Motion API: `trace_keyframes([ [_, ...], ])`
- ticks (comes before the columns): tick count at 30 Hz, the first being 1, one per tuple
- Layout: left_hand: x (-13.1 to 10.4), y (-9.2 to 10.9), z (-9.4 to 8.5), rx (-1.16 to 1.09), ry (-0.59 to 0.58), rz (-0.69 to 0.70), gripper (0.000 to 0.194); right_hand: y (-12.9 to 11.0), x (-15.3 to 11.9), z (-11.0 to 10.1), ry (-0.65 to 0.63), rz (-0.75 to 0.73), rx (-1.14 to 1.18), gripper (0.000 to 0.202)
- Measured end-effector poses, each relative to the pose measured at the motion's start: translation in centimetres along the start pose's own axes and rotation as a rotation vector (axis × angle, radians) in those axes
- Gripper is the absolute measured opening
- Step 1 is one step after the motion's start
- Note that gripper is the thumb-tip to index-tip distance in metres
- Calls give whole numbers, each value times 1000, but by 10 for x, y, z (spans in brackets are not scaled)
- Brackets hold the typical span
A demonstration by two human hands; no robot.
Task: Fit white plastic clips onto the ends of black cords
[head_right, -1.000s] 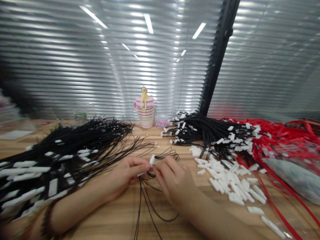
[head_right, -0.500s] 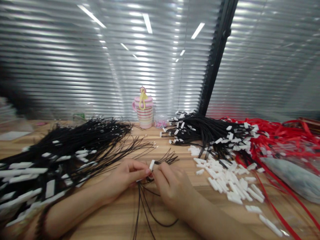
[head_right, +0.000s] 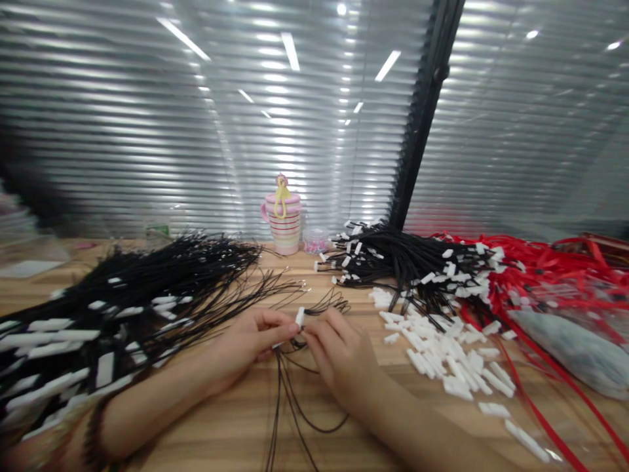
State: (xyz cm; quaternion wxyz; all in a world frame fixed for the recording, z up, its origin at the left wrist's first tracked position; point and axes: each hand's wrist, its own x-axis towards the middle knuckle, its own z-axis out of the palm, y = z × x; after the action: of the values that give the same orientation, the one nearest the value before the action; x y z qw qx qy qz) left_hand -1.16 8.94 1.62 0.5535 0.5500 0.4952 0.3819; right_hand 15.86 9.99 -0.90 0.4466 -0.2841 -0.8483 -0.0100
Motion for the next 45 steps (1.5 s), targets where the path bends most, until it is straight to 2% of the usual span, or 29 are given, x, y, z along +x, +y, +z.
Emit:
trace_keyframes([
  [5, 4, -1, -5, -156, 88, 25, 26, -1, 5, -3, -6, 116, 128, 12],
  [8, 6, 5, -12, -221, 164, 51, 25, 4, 7, -4, -70, 229, 212, 14],
  [10, 6, 13, -17, -235, 185, 91, 24, 9, 8, -4, -170, 327, 329, 16],
  [13, 0, 29, -22, -217, 174, 159, 22, 19, 11, -4, -391, 512, 557, 19],
  [15, -6, 39, -21, -169, 123, 193, 21, 24, 14, -4, -527, 649, 741, 22],
  [17, -13, 44, -16, -85, 28, 208, 20, 28, 18, -4, -593, 750, 923, 22],
  [19, -17, 43, -9, 4, -69, 215, 20, 32, 21, -3, -552, 821, 1075, 18],
  [23, -17, 26, 5, 141, -148, 183, 22, 40, 25, -3, -289, 947, 1425, 12],
  [25, -16, 16, 10, 218, -158, 162, 23, 44, 28, -6, -251, 1035, 1604, 18],
  [27, -15, 8, 13, 319, -149, 175, 23, 44, 31, -11, -262, 1098, 1688, 30],
  [29, -14, 4, 14, 406, -123, 202, 23, 42, 33, -15, -282, 1096, 1622, 41],
  [31, -10, 0, 12, 456, -100, 206, 24, 40, 34, -16, -299, 1005, 1357, 47],
  [33, -5, -3, 8, 472, -73, 178, 26, 38, 34, -15, -267, 798, 899, 45],
  [35, 1, -6, 3, 459, -29, 128, 29, 33, 33, -14, -159, 548, 436, 41],
  [37, 6, -7, -1, 403, 32, 85, 31, 23, 32, -14, -42, 403, 159, 32],
  [39, 8, -7, -3, 334, 68, 57, 32, 8, 30, -14, -44, 354, 88, 18],
  [42, 9, -7, -2, 244, 68, 56, 27, -18, 24, -10, -257, 317, 134, 14],
  [45, 7, -7, 0, 175, 80, 63, 27, -32, 14, 1, -436, 370, 208, 16],
])
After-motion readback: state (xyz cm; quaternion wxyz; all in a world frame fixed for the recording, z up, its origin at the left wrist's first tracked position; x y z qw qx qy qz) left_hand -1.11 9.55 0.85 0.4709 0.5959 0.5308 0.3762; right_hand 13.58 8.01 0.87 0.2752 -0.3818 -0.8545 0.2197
